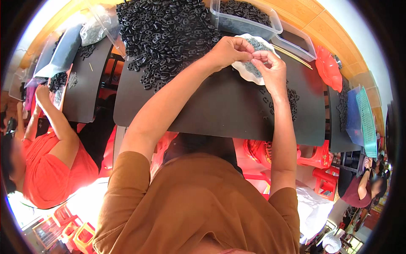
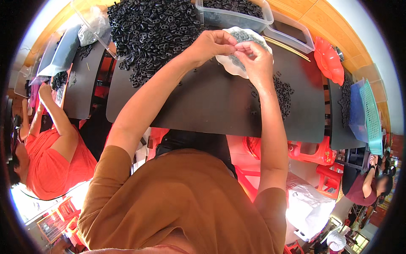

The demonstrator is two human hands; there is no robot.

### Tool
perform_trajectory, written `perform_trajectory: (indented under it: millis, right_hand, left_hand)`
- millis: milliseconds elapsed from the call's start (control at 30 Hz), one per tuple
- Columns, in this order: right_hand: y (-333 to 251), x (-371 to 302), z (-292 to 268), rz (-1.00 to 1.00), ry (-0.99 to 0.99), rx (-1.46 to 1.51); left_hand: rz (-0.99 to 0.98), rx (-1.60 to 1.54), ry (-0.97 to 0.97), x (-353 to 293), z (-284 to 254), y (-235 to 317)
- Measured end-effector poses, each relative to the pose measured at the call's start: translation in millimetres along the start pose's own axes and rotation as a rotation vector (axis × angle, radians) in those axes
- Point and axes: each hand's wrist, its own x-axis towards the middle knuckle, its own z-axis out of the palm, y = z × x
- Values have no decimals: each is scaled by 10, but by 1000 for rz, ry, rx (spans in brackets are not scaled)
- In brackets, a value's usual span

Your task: The person repeatedly picks small black plastic rings and metal pins from piles on a table, inserts the pins into the rings, and places the assembled units back on the table. The process is continuous and repetitive throughout the clip.

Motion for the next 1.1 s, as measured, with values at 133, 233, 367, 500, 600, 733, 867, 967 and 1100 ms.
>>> perform_trajectory:
  millis: [133, 233, 367, 500, 600, 733, 867, 967, 1100]
  right_hand:
    - [65, -16, 28, 6, -9, 36]
    - [70, -25, 19, 35, -3, 84]
    - [10, -58, -11, 139, 19, 65]
    - [36, -94, -28, 78, 73, -36]
    - [69, -91, -50, 69, 63, 39]
    - [124, -90, -75, 75, 11, 118]
    - [158, -89, -116, 157, -82, 392]
    - [133, -79, -140, 306, -94, 729]
    - [246, -45, -195, 325, -167, 939]
  left_hand:
    - [-38, -30, 7, 21, 11, -43]
    - [-41, -37, 30, 22, 52, -72]
    - [14, -37, 37, 33, 105, -115]
    - [-22, -64, 82, 3, 193, -72]
    - [-33, -29, 57, 19, 196, -57]
    - [-6, -15, 2, 39, 196, -69]
    - [93, 21, -56, 27, 210, -60]
    - [143, 20, -87, 43, 212, -52]
    - [137, -94, -116, 50, 261, -36]
